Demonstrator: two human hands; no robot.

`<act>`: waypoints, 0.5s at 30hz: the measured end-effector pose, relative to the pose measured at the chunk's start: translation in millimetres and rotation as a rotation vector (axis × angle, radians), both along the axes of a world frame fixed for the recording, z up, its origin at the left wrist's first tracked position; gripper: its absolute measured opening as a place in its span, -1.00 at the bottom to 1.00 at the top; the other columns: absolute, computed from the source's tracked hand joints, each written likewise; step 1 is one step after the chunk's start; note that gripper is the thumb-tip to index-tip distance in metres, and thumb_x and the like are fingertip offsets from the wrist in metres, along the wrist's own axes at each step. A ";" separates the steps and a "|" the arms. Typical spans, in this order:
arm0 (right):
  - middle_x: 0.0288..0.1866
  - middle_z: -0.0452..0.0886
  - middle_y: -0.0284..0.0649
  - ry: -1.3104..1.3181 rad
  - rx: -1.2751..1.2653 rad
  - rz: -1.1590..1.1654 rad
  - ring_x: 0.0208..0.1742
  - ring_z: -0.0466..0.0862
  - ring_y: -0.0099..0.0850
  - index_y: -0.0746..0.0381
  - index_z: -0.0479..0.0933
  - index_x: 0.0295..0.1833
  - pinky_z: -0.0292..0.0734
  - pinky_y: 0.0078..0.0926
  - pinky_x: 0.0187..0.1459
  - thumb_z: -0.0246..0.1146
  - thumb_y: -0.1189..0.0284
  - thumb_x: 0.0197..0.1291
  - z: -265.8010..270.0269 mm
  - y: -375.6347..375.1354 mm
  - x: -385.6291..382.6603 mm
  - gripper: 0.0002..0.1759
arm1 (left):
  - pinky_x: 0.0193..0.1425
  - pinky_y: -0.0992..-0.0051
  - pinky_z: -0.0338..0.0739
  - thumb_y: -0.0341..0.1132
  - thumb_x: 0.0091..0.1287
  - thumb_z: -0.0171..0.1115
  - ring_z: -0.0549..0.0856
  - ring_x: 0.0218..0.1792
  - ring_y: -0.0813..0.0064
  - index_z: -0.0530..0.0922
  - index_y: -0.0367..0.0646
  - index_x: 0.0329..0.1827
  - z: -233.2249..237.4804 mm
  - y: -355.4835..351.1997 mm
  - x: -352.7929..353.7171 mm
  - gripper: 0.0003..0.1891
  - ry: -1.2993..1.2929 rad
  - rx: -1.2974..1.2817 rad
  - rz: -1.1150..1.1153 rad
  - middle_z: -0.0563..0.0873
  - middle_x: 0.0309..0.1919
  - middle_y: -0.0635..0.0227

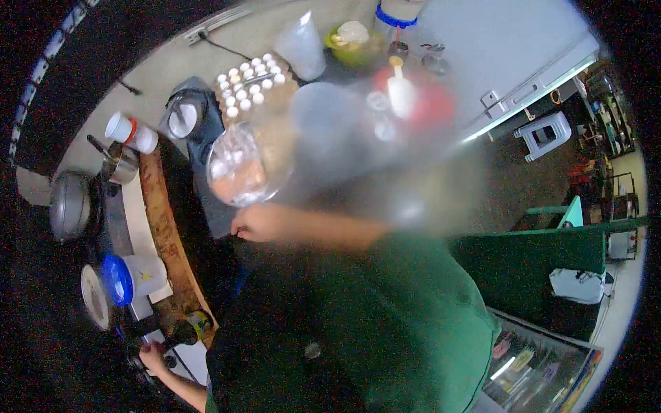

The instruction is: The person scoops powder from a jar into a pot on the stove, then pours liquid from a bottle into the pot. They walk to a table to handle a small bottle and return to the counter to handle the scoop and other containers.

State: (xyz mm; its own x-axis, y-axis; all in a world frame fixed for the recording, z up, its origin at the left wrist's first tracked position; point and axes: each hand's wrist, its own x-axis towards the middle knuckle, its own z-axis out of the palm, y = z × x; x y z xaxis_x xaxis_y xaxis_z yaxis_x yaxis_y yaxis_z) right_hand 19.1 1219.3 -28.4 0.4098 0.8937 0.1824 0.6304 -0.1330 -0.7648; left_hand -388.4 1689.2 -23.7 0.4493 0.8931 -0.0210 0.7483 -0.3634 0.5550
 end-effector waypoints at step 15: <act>-0.12 0.72 -0.11 0.235 -0.036 0.227 -0.12 0.73 -0.16 0.22 0.67 -0.02 0.61 -0.25 -0.04 0.27 0.37 0.30 -21.4 -47.8 83.5 -0.78 | 0.04 0.01 0.59 -0.40 0.01 0.37 0.71 -0.06 -0.22 0.60 -0.41 -0.25 -6.0 56.9 -20.6 -0.72 0.507 0.337 -0.074 0.72 -0.21 -0.24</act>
State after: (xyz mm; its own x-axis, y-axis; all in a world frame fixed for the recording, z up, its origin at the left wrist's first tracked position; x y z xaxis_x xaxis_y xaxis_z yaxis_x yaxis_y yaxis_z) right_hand 102.6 1171.6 -49.8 0.2262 0.9714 0.0727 0.4538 -0.0391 -0.8902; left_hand -409.0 1746.2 -29.8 0.5188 0.8544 0.0296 0.8549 -0.5184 -0.0185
